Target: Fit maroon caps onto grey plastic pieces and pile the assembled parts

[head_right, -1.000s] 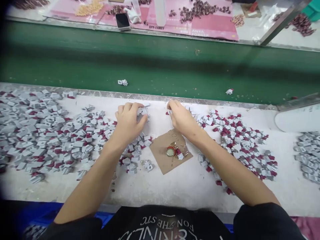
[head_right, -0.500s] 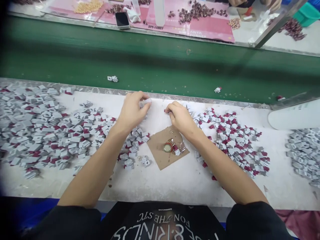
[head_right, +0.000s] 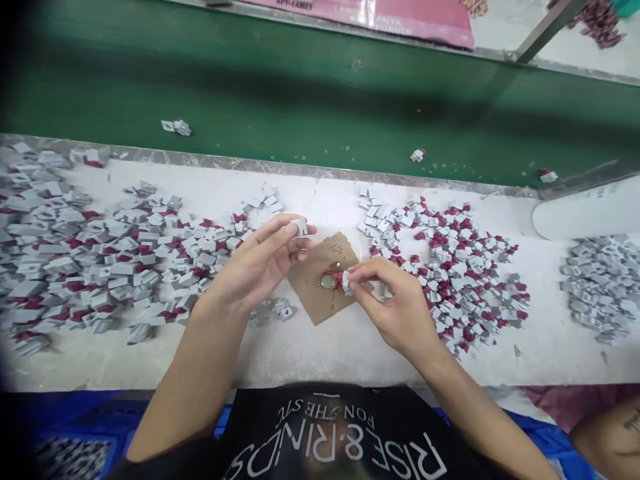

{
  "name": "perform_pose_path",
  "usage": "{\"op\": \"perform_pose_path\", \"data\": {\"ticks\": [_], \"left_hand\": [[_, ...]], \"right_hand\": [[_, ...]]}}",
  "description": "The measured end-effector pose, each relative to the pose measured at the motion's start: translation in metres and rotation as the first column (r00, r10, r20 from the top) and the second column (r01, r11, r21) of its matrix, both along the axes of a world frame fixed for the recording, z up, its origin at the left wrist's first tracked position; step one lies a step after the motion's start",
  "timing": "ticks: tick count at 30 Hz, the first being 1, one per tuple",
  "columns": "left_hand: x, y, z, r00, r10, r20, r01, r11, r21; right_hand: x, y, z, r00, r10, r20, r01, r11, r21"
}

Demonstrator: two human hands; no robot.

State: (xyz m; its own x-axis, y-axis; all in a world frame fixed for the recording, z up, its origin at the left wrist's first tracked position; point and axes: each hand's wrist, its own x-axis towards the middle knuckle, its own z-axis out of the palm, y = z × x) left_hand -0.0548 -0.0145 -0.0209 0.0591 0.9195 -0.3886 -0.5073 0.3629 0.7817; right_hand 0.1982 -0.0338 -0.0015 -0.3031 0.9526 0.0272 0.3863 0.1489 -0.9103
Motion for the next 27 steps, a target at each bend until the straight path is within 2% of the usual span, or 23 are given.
{"op": "perform_pose_path", "data": {"ticks": [2, 4, 8, 10, 13, 16, 21, 27], "left_hand": [[0.003, -0.002, -0.002, 0.995, 0.007, -0.099, -0.006, 1.000, 0.011], [0.003, -0.003, -0.002, 0.989, -0.041, -0.144, 0.041, 0.999, -0.005], [0.000, -0.003, 0.000, 0.990, -0.114, -0.085, 0.110, 0.992, -0.057], [-0.002, -0.003, 0.000, 0.992, -0.103, -0.077, 0.099, 0.993, -0.058], [-0.002, -0.005, -0.002, 0.985, -0.097, -0.142, 0.097, 0.995, -0.001], [0.001, -0.009, -0.004, 0.969, -0.085, -0.230, 0.102, 0.993, 0.065], [0.008, -0.013, -0.002, 0.951, -0.091, -0.294, 0.120, 0.990, 0.079], [0.009, -0.016, -0.003, 0.910, 0.029, -0.415, 0.032, 0.989, 0.141]], "right_hand": [[0.001, -0.005, 0.000, 1.000, 0.009, 0.017, -0.010, 0.999, 0.037], [-0.001, -0.007, 0.001, 0.998, 0.034, 0.049, -0.038, 0.997, 0.073], [-0.005, -0.007, 0.000, 0.992, 0.097, 0.082, -0.107, 0.986, 0.129], [-0.007, -0.008, -0.003, 0.989, 0.111, 0.099, -0.124, 0.983, 0.135], [-0.010, -0.009, -0.006, 0.985, 0.119, 0.128, -0.136, 0.982, 0.131], [-0.013, -0.009, -0.005, 0.982, 0.119, 0.149, -0.139, 0.981, 0.132], [-0.018, -0.008, -0.002, 0.981, 0.101, 0.167, -0.124, 0.983, 0.135], [-0.017, -0.009, -0.004, 0.984, 0.105, 0.143, -0.123, 0.984, 0.125]]}}
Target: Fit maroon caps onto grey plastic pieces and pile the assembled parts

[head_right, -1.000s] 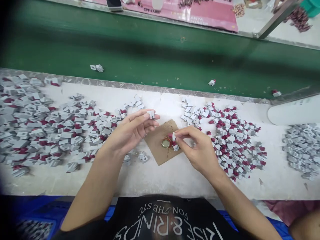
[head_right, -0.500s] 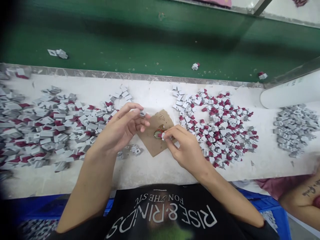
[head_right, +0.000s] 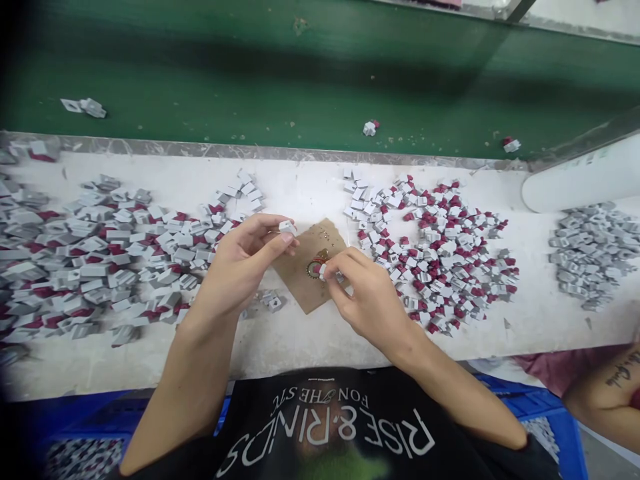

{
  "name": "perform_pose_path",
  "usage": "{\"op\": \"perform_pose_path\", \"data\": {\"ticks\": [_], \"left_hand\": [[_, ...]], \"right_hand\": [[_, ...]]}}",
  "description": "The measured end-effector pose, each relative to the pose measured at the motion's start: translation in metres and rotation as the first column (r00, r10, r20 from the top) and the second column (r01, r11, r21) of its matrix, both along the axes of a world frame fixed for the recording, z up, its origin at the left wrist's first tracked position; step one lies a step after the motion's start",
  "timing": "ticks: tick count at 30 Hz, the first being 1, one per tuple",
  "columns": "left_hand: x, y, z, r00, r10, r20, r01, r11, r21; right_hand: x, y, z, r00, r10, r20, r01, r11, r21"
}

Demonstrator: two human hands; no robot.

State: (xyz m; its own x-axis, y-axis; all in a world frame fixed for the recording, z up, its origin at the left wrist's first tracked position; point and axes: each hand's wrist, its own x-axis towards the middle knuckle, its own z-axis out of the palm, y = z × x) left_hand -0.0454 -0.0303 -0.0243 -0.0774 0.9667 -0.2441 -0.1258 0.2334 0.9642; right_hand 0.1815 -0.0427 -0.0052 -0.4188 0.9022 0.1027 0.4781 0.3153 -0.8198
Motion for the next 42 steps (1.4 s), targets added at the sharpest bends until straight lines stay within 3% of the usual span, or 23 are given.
{"op": "perform_pose_path", "data": {"ticks": [3, 5, 8, 12, 17, 27, 34, 42], "left_hand": [[0.000, -0.001, 0.000, 1.000, 0.012, 0.017, -0.012, 1.000, 0.006], [0.002, -0.001, 0.003, 0.999, 0.008, 0.049, -0.008, 1.000, 0.007], [0.008, -0.001, 0.011, 0.997, -0.003, 0.078, 0.001, 1.000, 0.019], [0.019, -0.001, 0.025, 0.992, -0.078, 0.094, 0.076, 0.997, 0.028], [0.025, -0.001, 0.033, 0.986, -0.117, 0.115, 0.113, 0.993, 0.041], [0.025, -0.001, 0.027, 0.986, -0.130, 0.100, 0.128, 0.991, 0.027], [0.017, 0.004, 0.024, 0.948, -0.273, 0.164, 0.268, 0.962, 0.056], [0.016, 0.006, 0.021, 0.943, -0.298, 0.151, 0.291, 0.954, 0.065]], "right_hand": [[0.002, 0.000, 0.003, 0.998, -0.041, -0.049, 0.039, 0.999, -0.026], [0.003, 0.002, 0.006, 0.982, -0.131, -0.135, 0.124, 0.991, -0.059], [0.003, 0.009, 0.008, 0.899, -0.298, -0.321, 0.249, 0.951, -0.185], [0.001, 0.019, 0.008, 0.814, -0.386, -0.434, 0.236, 0.902, -0.360], [-0.001, 0.021, 0.008, 0.813, -0.388, -0.433, 0.247, 0.905, -0.348], [-0.002, 0.021, 0.015, 0.840, -0.349, -0.415, 0.241, 0.926, -0.291], [0.005, 0.023, 0.014, 0.872, -0.295, -0.390, 0.179, 0.935, -0.306], [0.006, 0.026, 0.008, 0.855, -0.278, -0.437, 0.129, 0.932, -0.340]]}}
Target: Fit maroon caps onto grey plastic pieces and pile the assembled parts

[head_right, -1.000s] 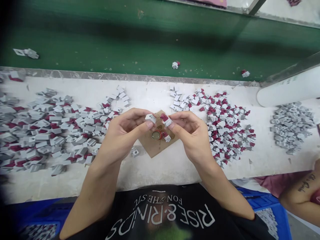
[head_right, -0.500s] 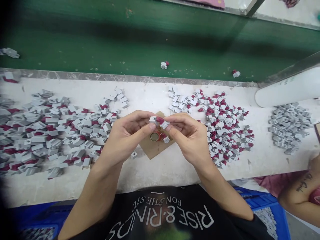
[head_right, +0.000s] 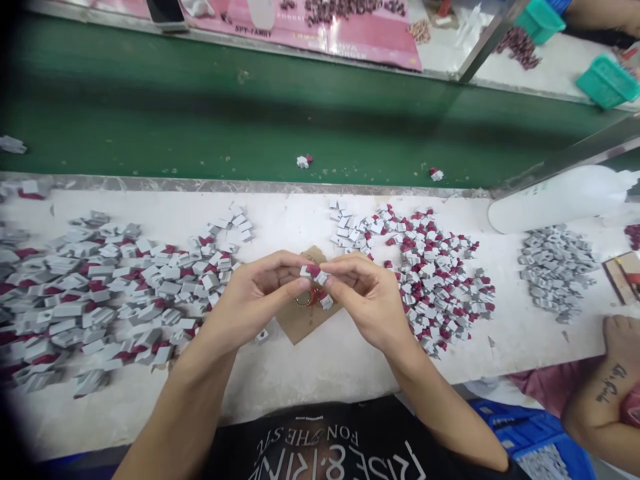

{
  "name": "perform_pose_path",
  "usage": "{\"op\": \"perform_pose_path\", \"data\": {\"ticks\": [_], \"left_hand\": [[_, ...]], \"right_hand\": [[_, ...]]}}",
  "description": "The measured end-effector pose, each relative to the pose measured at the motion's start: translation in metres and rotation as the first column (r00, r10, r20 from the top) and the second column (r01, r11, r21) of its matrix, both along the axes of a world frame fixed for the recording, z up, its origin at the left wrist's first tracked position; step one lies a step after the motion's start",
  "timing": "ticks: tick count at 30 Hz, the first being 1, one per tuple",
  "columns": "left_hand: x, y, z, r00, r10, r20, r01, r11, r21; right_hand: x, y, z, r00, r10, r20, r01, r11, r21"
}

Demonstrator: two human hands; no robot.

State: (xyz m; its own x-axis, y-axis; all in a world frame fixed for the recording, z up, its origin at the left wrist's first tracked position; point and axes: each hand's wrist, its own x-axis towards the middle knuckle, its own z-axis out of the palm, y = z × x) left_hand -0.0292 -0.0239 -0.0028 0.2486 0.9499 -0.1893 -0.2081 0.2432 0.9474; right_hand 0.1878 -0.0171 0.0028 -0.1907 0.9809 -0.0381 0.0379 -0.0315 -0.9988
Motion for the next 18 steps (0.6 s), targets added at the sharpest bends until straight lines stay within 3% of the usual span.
{"op": "perform_pose_path", "data": {"ticks": [5, 11, 15, 18], "left_hand": [[-0.004, -0.001, 0.004, 0.992, -0.071, -0.100, 0.075, 0.996, 0.036], [-0.010, 0.012, 0.000, 0.990, -0.021, -0.143, 0.034, 0.996, 0.086], [-0.025, 0.030, -0.003, 0.960, 0.013, -0.280, 0.031, 0.987, 0.154], [-0.043, 0.054, -0.005, 0.910, 0.058, -0.411, 0.033, 0.977, 0.213]], "right_hand": [[0.004, 0.005, 0.000, 0.996, 0.085, 0.040, -0.083, 0.996, -0.032], [-0.005, 0.028, 0.001, 0.991, 0.133, 0.017, -0.132, 0.990, -0.046], [-0.019, 0.053, -0.007, 0.979, 0.204, 0.022, -0.203, 0.978, -0.046], [-0.037, 0.087, -0.014, 0.957, 0.269, 0.111, -0.268, 0.963, -0.018]]}}
